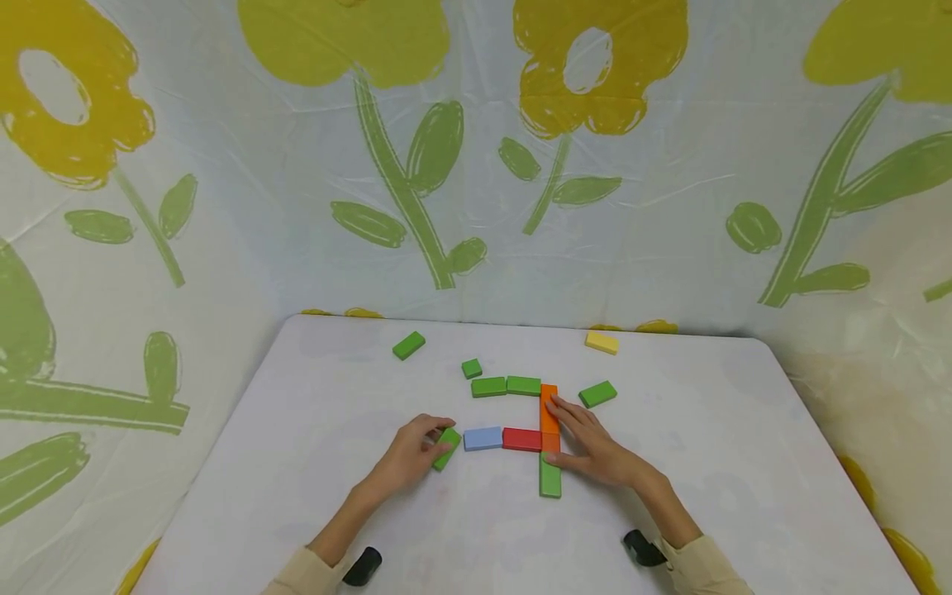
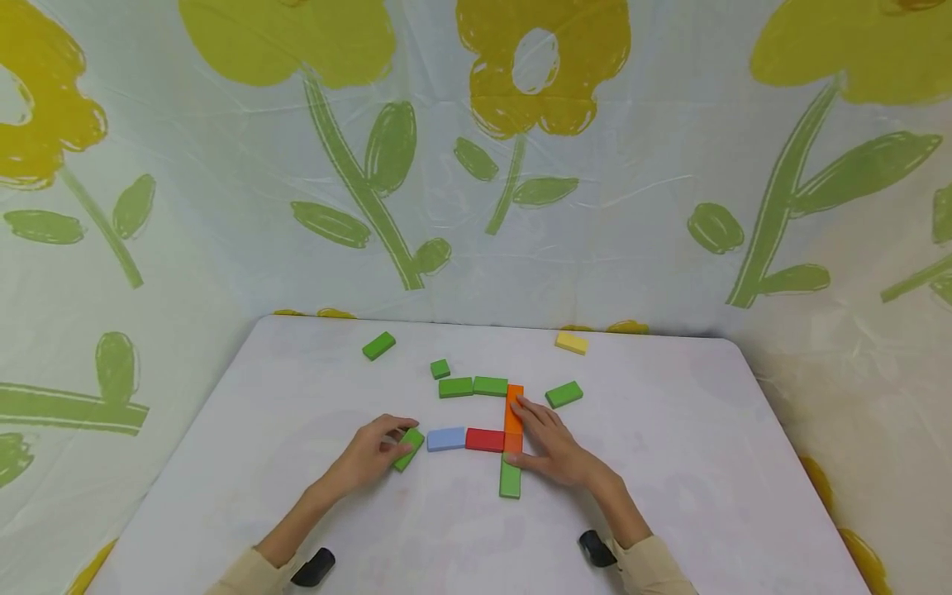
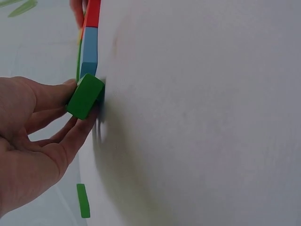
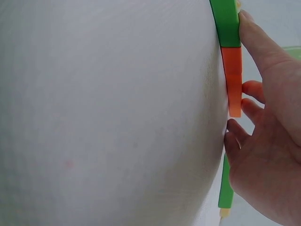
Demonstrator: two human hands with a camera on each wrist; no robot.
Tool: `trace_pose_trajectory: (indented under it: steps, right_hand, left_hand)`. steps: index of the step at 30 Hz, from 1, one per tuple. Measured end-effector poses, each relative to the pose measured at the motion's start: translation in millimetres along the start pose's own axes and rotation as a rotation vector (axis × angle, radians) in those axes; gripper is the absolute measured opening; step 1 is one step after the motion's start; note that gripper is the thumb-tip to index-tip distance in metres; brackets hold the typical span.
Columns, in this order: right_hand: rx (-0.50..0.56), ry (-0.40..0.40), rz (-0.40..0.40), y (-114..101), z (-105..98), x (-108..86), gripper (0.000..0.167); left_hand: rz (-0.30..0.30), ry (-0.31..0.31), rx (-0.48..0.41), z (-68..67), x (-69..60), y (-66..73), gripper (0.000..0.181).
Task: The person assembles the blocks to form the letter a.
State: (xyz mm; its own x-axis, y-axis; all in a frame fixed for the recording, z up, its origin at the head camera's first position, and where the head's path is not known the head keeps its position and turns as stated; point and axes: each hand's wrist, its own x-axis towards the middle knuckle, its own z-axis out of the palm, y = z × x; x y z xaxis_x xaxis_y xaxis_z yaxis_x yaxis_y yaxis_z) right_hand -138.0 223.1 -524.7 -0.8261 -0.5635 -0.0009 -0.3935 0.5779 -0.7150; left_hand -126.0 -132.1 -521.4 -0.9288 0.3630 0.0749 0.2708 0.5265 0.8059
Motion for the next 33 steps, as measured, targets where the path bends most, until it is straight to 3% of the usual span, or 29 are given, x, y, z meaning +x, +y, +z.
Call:
trace_pose_trajectory:
  steps: [17, 33]
  right_hand:
    - [0.022, -0.004, 0.033, 1.0, 2.4, -1.2, 0.087]
    - [0.001, 0.005, 0.011, 0.7, 1.4, 0.4, 0.086]
  left_hand:
    - [-0.037, -0.004, 0.095, 6.5, -2.9, 3.8, 0.029]
    - [-0.068, -0.013, 0.102, 9.8, -5.3, 4.9, 0.029]
